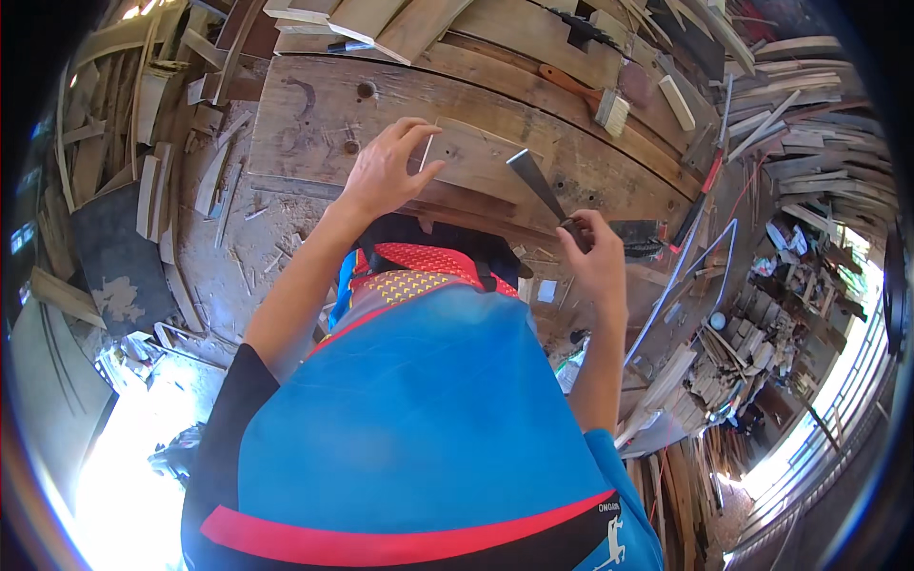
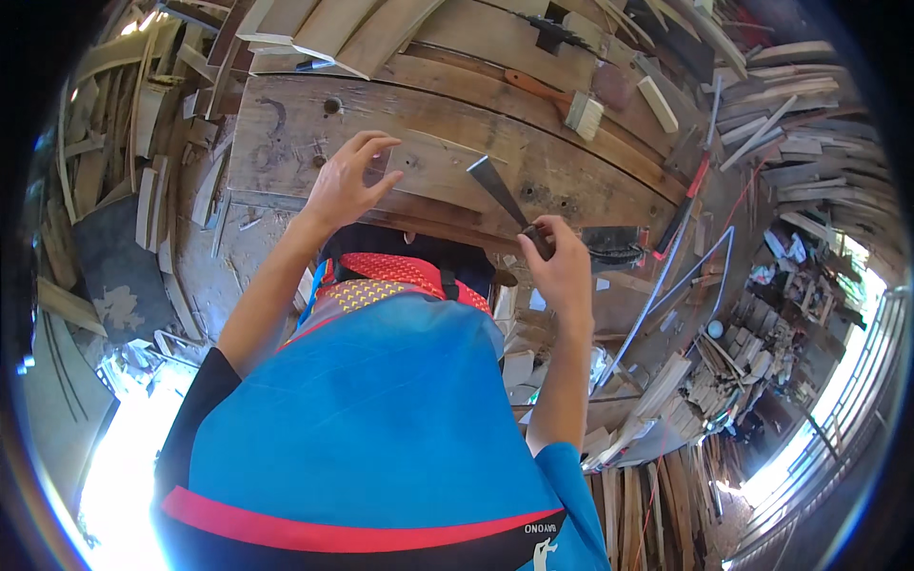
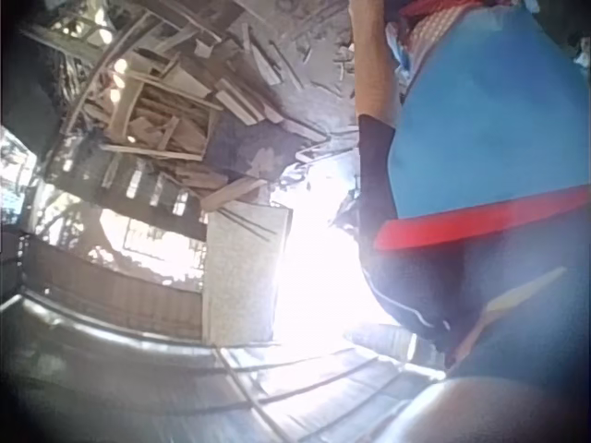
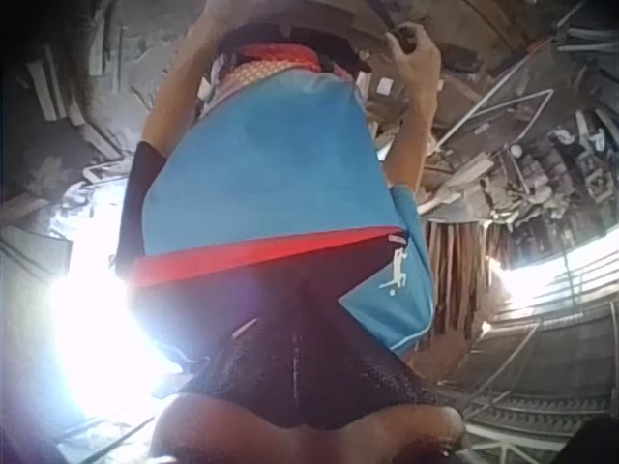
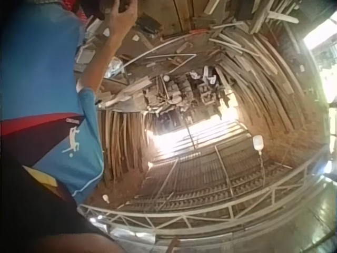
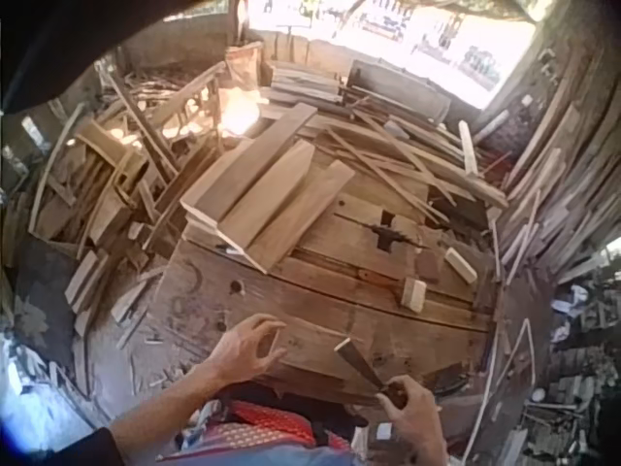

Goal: Preparing and measuring wood pieces at a workbench in a workshop.

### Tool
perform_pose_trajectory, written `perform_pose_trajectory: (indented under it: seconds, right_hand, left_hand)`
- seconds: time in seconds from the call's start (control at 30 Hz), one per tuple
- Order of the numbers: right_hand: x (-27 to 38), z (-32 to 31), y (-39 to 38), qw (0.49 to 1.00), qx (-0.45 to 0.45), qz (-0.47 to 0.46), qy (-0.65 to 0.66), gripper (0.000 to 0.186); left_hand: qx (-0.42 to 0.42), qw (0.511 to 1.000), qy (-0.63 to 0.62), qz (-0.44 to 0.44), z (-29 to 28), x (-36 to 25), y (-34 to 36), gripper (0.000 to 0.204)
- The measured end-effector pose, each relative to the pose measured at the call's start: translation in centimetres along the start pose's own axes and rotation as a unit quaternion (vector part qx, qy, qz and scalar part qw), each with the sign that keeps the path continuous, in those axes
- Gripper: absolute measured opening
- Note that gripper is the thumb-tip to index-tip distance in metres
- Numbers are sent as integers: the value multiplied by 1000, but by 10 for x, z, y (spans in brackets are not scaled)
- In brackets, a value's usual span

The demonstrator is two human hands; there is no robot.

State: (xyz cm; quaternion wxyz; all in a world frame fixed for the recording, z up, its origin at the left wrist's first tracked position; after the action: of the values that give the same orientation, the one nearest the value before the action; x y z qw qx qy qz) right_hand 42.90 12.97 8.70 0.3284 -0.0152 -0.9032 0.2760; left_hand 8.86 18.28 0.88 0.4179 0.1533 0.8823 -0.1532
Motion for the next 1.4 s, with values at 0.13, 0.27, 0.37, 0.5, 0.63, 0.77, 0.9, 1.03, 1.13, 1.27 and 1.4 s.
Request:
perform_pose_trajectory:
  seconds: [0.13, 0.27, 0.37, 0.5, 0.63, 0.77, 0.9, 1.03, 1.13, 1.27, 1.4]
  right_hand:
    - [16, 37, -11, 998, -44, 20, 33, 30]
    - [15, 62, -11, 993, -83, 32, 73, 28]
    - [19, 63, -7, 993, -78, 25, 89, 27]
    - [20, 53, -7, 995, -60, 21, 79, 26]
    - [4, 51, -3, 993, -94, -2, 66, 30]
    - [2, 51, 7, 894, 6, 131, 428, 49]
    - [15, 62, 41, 891, -38, 93, 443, 49]
    - [42, 56, 48, 871, -41, 78, 482, 47]
    - [46, 52, 24, 854, -55, 32, 516, 52]
    - [41, 72, 6, 863, -24, 18, 504, 62]
    - [28, 91, 1, 855, 23, 68, 513, 60]
  left_hand:
    - [37, 998, 37, 37, -3, 10, -1, 54]
    - [51, 995, 69, 51, -3, 14, -6, 66]
    - [40, 995, 69, 54, 3, 18, -9, 72]
    - [37, 998, 31, 43, 6, 20, -12, 74]
    - [35, 998, 19, -38, 7, 28, -3, 79]
    - [75, 993, 10, -89, 3, 30, 17, 70]
    - [106, 990, -46, -82, 11, 41, 34, 61]
    - [65, 988, -109, -89, 3, 33, 31, 56]
    - [1, 977, -208, -52, -16, 2, 6, 55]
    - [12, 973, -221, -70, -6, 6, -29, 57]
    - [48, 968, -216, -121, 4, 17, -55, 59]
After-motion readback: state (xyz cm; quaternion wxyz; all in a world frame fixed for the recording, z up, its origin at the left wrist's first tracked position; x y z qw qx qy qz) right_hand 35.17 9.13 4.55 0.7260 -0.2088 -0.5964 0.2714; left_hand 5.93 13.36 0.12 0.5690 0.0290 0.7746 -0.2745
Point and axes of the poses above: each hand's wrist, its own y-axis towards the middle knuckle, its own z-axis out of the palm, x = y × z, the point moved 1 cm from there along y, towards the middle knuckle, and after that the axes turned 14 degrees about x, right-handed, at the moved point
